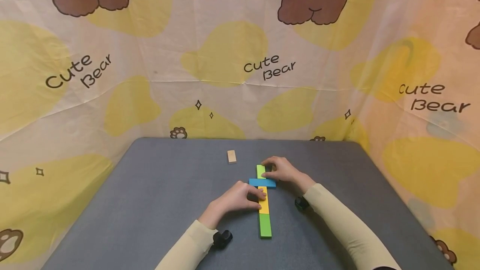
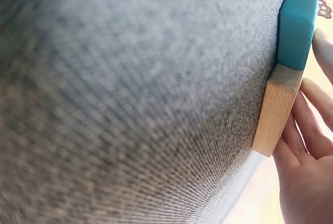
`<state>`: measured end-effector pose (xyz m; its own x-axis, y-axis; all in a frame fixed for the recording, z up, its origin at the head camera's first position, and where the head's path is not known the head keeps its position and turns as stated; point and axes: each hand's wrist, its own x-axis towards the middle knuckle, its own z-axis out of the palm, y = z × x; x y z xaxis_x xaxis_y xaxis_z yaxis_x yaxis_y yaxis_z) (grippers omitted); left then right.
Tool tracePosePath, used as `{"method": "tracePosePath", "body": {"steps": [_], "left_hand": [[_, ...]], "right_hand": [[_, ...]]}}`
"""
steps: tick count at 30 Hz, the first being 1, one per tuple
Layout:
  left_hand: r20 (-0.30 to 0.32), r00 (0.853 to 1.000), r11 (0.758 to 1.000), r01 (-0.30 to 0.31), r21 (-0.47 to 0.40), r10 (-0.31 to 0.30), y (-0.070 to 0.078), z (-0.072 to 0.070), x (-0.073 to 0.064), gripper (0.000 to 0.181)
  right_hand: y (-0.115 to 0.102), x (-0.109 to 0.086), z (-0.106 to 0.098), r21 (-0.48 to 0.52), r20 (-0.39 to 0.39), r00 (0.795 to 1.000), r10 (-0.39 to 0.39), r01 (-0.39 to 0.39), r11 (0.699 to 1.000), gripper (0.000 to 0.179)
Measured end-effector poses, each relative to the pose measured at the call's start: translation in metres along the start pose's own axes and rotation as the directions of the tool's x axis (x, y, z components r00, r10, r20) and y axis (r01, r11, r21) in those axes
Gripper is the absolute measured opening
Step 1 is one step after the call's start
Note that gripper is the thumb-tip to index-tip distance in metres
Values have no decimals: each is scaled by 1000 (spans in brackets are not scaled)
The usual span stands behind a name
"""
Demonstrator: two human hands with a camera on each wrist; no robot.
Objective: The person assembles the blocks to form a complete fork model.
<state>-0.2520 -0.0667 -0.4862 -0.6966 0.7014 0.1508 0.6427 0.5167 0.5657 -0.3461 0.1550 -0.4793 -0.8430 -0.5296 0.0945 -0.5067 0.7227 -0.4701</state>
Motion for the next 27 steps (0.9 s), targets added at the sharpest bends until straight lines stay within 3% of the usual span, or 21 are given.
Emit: {"method": "tracePosePath", "body": {"steps": [27], "left_hand": [[3,1000,1000,21,-13,-21,2,-1,1,27]], "right_hand": [[-2,1,-5,4,54,998,-9,9,1000,46]]}}
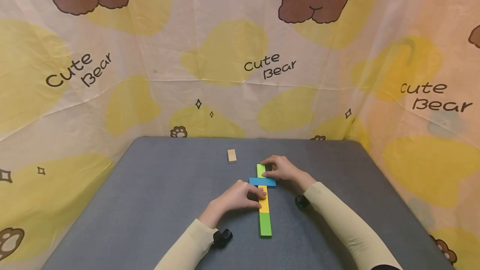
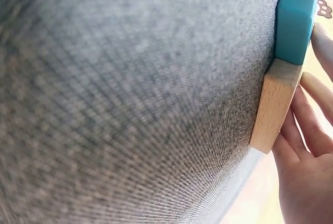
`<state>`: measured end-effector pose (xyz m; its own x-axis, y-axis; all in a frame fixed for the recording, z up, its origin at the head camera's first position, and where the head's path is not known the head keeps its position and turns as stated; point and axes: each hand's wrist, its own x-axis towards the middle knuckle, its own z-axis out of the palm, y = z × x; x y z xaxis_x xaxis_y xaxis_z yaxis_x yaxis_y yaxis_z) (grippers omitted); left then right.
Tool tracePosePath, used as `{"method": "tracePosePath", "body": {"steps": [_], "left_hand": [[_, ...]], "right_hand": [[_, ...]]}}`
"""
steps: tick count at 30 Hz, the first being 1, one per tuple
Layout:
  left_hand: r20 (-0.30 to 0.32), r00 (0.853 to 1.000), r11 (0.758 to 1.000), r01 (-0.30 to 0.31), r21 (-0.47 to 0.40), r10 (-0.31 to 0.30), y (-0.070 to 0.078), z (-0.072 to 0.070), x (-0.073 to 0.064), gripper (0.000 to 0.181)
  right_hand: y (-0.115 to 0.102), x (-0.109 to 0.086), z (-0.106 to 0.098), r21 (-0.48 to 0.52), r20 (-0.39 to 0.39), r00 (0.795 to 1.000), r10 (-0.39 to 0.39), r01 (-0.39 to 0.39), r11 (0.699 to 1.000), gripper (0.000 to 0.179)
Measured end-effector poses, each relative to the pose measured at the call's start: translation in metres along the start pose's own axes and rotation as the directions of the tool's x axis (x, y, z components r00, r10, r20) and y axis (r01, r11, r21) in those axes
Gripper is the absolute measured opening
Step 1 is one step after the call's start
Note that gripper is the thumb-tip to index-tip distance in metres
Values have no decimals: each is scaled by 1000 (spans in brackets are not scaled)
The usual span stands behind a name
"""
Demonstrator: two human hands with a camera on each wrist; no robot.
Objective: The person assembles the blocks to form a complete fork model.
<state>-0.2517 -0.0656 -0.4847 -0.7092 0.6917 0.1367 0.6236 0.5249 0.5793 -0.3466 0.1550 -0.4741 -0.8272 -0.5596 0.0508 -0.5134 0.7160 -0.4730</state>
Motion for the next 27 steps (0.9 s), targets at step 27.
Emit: {"method": "tracePosePath", "body": {"steps": [27], "left_hand": [[6,1000,1000,2,5,-2,0,0,0,28]], "right_hand": [[0,-1,0,23,9,1000,11,-11,1000,45]]}}
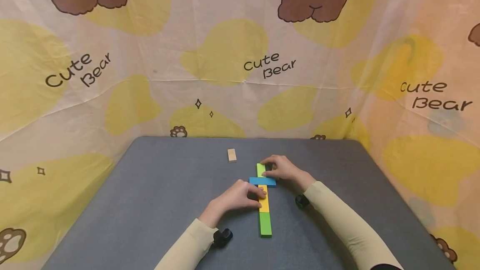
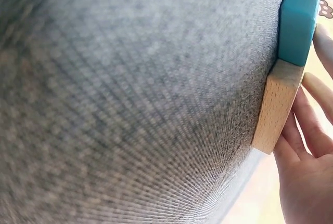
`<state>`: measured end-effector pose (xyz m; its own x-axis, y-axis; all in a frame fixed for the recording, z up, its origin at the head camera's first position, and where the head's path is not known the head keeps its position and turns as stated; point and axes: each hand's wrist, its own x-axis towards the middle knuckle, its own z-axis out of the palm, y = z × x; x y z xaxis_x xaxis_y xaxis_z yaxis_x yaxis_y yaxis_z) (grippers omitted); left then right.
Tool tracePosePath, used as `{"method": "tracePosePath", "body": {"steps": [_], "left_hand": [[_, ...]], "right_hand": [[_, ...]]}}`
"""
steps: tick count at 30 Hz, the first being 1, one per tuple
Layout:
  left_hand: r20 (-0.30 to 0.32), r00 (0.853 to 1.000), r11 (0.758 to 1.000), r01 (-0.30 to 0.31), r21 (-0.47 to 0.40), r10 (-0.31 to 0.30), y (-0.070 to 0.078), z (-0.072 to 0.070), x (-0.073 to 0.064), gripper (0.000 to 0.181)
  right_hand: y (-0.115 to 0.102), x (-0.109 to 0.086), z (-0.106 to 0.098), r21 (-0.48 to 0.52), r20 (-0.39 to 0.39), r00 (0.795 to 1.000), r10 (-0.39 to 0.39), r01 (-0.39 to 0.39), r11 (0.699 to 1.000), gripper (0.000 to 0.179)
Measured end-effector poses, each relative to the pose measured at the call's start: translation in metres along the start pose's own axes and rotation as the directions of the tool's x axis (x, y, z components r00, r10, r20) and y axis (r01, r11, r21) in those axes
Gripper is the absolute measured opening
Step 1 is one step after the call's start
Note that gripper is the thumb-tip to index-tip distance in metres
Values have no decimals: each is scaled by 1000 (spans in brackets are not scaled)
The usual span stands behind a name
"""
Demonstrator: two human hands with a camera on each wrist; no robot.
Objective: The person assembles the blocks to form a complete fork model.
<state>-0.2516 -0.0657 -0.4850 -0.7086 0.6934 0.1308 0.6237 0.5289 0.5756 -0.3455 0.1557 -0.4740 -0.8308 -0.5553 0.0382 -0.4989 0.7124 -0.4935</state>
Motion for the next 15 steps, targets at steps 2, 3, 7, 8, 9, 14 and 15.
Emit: {"method": "tracePosePath", "body": {"steps": [2,3,7,8,9,14,15], "left_hand": [[1,1000,1000,3,1,-3,0,-1,0,29],[2,1000,1000,3,1,-3,0,-1,0,29],[2,1000,1000,-2,9,2,0,-1,0,29],[1,1000,1000,-5,11,5,0,0,-1,29],[0,1000,1000,-7,13,7,0,0,-1,29],[-5,1000,1000,-10,17,10,1,0,-1,28],[-3,1000,1000,-7,14,7,1,0,-1,28]], "right_hand": [[0,0,0,2,-1,1000,0,0,1000,45],[0,0,0,1,-1,1000,-1,1,1000,45],[-1,0,0,-3,-3,1000,-4,4,1000,46],[-1,0,0,-3,-4,1000,-6,6,1000,46],[-1,0,0,-3,-4,1000,-9,9,1000,46],[0,-2,-1,1,-24,1000,-5,5,1000,51],[0,-3,-1,9,-34,999,3,-3,1000,52]]}}
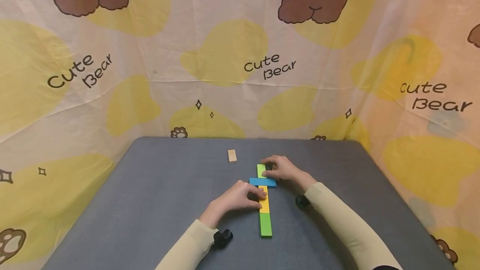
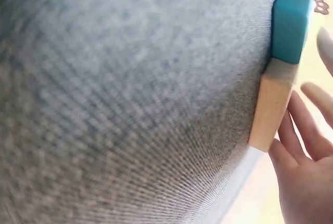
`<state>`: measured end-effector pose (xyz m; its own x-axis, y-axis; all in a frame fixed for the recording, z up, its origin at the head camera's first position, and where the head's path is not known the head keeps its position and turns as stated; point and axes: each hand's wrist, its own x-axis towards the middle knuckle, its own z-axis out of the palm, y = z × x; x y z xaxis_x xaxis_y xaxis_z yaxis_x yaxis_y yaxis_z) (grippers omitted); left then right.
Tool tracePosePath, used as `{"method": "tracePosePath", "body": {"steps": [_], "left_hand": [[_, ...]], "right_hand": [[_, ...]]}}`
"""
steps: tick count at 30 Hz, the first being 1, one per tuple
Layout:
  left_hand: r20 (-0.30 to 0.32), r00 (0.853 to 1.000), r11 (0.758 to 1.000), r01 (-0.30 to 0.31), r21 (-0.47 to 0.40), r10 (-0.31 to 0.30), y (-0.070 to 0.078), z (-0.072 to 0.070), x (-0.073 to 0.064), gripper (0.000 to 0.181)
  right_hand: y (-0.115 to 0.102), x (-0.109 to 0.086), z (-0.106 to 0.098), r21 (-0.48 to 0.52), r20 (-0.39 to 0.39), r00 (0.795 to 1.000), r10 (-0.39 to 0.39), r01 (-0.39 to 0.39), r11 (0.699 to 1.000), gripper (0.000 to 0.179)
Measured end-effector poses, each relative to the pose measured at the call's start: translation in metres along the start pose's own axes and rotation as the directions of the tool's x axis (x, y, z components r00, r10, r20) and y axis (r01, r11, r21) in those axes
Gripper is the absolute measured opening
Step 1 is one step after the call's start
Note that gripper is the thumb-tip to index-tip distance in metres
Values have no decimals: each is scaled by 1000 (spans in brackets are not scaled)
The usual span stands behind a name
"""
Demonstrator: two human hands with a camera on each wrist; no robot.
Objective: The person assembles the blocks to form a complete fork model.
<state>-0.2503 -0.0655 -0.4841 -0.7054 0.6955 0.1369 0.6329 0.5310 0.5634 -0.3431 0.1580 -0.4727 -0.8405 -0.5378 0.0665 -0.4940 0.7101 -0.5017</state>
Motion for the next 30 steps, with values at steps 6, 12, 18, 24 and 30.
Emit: {"method": "tracePosePath", "body": {"steps": [6,12,18,24,30], "left_hand": [[2,1000,1000,-2,-4,2,2,0,-1,27],[-11,1000,1000,-12,17,12,-1,-1,-1,27],[-2,1000,1000,-12,17,12,-1,0,-1,27],[6,1000,1000,-5,12,5,-1,1,-1,27],[5,1000,1000,0,6,0,0,0,-1,26]], "right_hand": [[-3,-10,-6,55,-83,996,45,-41,998,58],[-9,-25,-12,48,-112,991,67,-62,997,64],[-9,-39,-9,75,-105,990,90,-82,994,64],[-4,-43,-5,130,-113,988,109,-94,987,61],[-3,-43,-3,125,-124,987,104,-89,988,63]]}}
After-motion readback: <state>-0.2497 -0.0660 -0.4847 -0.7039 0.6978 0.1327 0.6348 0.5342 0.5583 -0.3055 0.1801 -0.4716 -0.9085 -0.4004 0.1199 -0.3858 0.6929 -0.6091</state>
